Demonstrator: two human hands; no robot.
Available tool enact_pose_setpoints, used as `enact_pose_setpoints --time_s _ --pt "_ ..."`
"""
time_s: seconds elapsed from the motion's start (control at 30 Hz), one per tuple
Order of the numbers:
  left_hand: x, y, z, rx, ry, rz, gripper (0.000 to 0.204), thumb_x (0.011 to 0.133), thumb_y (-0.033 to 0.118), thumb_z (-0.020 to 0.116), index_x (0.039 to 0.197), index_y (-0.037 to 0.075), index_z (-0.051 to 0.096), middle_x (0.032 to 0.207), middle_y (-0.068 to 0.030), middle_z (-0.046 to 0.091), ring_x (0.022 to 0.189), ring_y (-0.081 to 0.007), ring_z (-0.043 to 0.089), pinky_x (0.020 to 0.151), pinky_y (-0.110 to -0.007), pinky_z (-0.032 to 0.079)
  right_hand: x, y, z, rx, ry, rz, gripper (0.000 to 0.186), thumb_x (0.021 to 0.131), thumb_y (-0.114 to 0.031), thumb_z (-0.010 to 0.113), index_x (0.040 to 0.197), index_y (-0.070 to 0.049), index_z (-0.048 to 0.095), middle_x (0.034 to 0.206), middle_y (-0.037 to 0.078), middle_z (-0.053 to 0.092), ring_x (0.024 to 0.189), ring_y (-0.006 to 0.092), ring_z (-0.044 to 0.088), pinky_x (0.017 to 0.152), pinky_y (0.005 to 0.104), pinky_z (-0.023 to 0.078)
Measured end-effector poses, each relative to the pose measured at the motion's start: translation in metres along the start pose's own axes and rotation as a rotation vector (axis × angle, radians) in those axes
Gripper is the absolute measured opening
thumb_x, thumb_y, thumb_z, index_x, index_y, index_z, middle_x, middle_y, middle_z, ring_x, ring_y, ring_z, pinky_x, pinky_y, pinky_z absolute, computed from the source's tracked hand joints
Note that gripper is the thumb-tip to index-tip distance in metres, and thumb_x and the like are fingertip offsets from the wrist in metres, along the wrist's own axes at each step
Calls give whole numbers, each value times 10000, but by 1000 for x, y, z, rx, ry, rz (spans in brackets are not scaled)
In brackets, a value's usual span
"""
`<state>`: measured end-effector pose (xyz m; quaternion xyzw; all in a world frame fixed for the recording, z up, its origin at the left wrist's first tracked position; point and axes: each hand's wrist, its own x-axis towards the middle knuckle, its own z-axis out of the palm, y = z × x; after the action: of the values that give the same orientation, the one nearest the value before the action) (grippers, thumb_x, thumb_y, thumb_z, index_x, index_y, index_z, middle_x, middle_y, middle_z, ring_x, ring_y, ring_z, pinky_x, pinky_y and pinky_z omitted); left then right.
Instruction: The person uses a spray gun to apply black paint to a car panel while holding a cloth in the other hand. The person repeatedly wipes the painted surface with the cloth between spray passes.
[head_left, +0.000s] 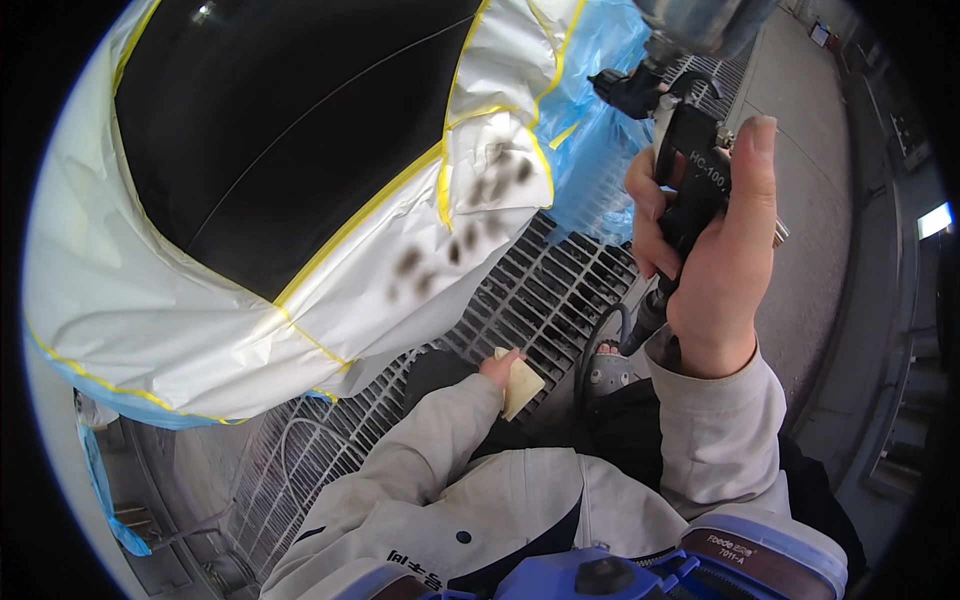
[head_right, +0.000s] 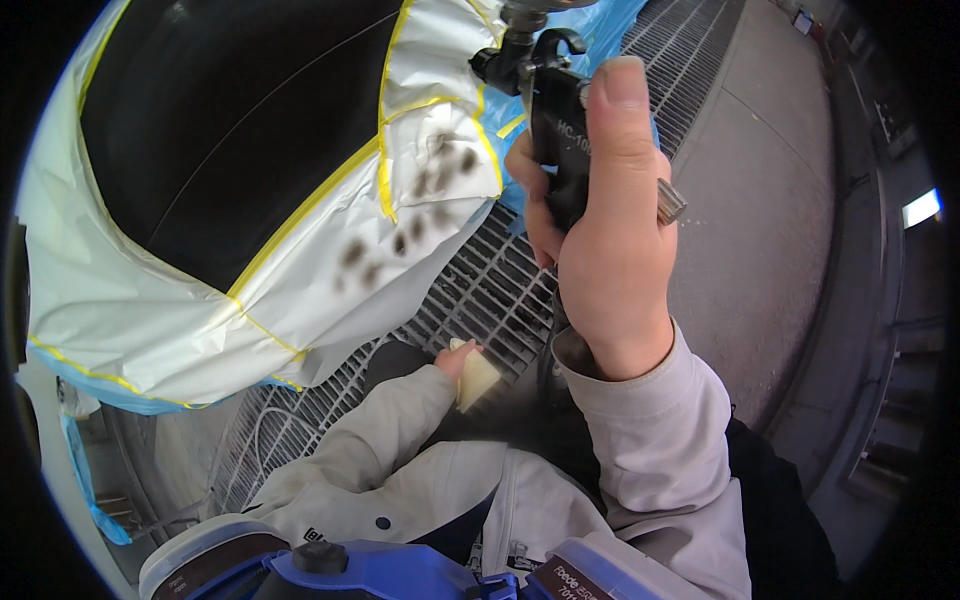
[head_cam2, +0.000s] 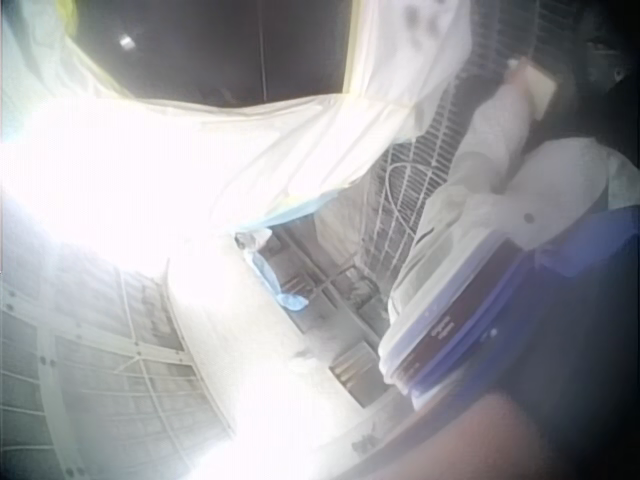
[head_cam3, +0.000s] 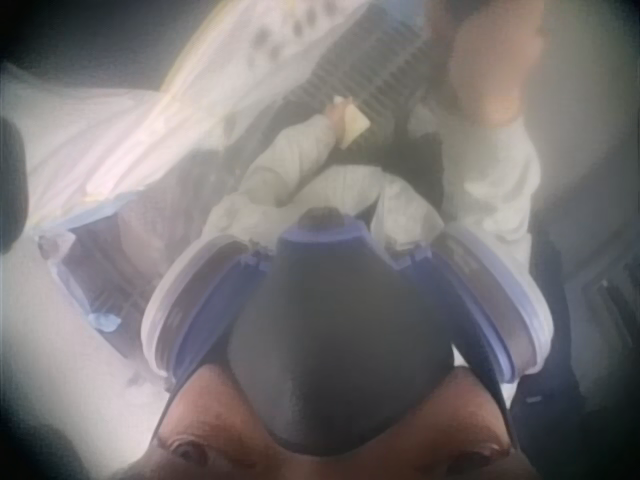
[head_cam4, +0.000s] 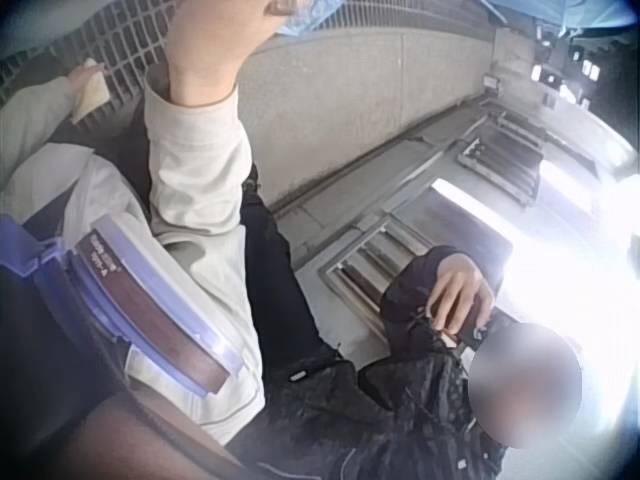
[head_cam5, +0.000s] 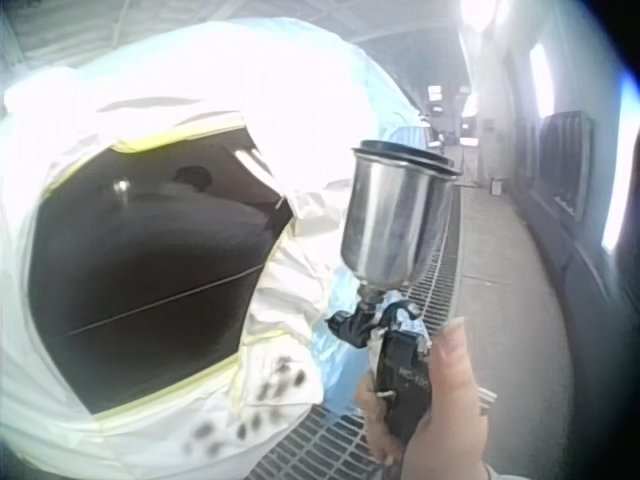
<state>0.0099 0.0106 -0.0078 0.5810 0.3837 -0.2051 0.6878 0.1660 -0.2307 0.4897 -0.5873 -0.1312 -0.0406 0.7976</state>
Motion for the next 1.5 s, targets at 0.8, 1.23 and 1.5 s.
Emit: enact_pose_setpoints --time_s 0.8,1.23,1.5 --pt "-59 76 46 208 -130 217 312 993 357 773 994 47 812 907 -52 755 787 -151 673 757 -338 543 -21 9 5 80 9 108 774 1100 -675 316 1053 26 639 752 32 588 490 56 428 465 229 323" --pt "-244 271 100 -96 -688 792 302 992 71 749 1269 -20 671 1010 -49 740 930 -113 694 836 -279 561 -46 24 15 489 -180 227 929 1039 -809 245 1523 -46 462 881 71 577 496 63 383 652 308 554" --pt "-250 265 100 -183 -735 783 226 983 20 761 1198 -15 699 1014 -35 743 918 -110 691 820 -277 557 -50 24 18 451 -204 248 920 1047 -799 241 1525 -44 461 875 82 559 509 73 371 564 268 428"
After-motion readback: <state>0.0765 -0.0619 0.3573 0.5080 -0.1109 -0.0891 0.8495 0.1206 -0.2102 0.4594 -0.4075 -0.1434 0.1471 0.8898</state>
